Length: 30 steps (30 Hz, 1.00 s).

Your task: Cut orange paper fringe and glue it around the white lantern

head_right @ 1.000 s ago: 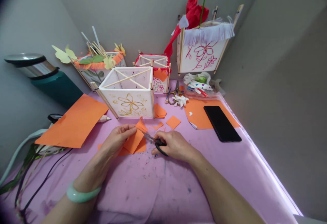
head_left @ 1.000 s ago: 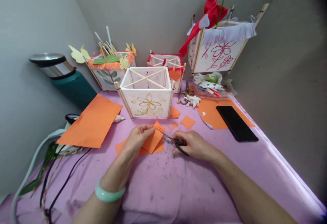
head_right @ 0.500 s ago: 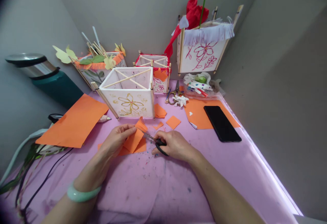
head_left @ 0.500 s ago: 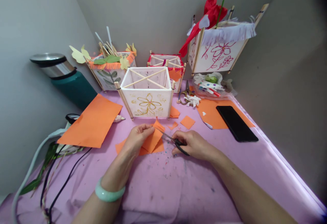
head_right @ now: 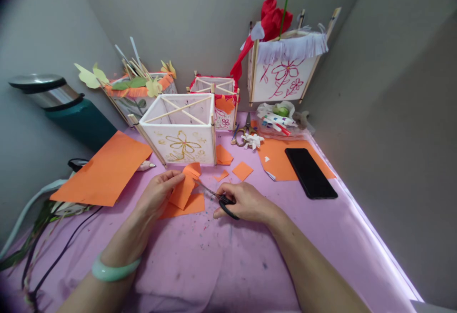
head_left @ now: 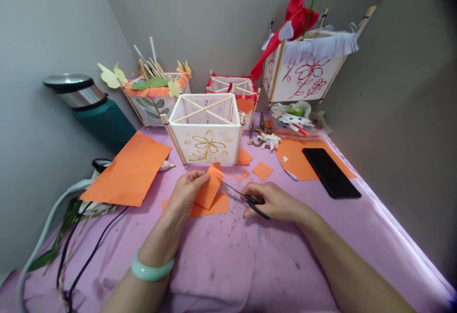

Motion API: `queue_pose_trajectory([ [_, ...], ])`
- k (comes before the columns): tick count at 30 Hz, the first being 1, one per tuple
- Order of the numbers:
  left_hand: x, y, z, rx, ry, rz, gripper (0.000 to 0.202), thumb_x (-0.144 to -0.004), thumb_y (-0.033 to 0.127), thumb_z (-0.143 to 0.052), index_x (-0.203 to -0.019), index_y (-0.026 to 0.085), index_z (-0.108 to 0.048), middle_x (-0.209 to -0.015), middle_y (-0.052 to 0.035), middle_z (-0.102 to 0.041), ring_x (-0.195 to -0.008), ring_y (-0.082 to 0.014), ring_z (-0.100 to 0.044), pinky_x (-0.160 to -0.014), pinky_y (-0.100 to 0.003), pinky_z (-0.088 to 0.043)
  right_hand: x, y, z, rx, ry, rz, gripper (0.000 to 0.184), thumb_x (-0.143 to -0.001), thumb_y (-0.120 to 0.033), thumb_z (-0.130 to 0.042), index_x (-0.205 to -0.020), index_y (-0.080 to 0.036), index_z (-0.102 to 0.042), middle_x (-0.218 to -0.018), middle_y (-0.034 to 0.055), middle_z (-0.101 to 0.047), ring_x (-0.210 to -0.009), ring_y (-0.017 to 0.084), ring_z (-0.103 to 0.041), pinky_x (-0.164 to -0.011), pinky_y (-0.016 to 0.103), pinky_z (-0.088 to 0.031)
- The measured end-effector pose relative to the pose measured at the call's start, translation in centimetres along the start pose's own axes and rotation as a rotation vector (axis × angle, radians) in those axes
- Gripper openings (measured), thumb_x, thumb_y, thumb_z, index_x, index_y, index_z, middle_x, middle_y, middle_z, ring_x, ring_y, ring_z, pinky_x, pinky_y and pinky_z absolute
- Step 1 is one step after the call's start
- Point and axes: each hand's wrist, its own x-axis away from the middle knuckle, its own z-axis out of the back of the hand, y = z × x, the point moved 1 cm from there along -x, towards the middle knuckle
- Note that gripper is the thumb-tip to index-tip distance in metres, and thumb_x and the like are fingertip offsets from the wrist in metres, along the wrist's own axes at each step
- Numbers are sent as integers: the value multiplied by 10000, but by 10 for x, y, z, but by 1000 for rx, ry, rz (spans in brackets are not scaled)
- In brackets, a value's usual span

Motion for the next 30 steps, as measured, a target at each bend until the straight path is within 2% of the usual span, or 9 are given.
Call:
queue_pose_trajectory([
  [10,1,2,-3,-13,-12,-9,233,-642,354,-744,-714,160,-637,-645,-11,-678,-572,-133,-589,-575,-239,-417,1,-3,0,23,0,15,384,-689,-496,-739,-881,-199,-587,-630,-58,-503,-577,96,-441,-523,201,-310],
  [17,2,3,-4,-25,-2,-1,269,-616,376,-752,-725,157,-639,-655,-26,-675,-614,-165,-614,-610,-266,-438,1,-3,1,40,7,12,399,-674,-495,-753,-893,-205,-588,-637,-61,-500,-586,100,-448,-530,206,-309],
  [30,2,0,-8,-73,-35,9,274,-623,392,-746,-694,158,-622,-603,12,-616,-524,-112,-522,-531,-227,-359,0,-4,-2,69,35,21,391,-694,-519,-728,-876,-198,-599,-633,-56,-529,-576,101,-465,-536,206,-308],
])
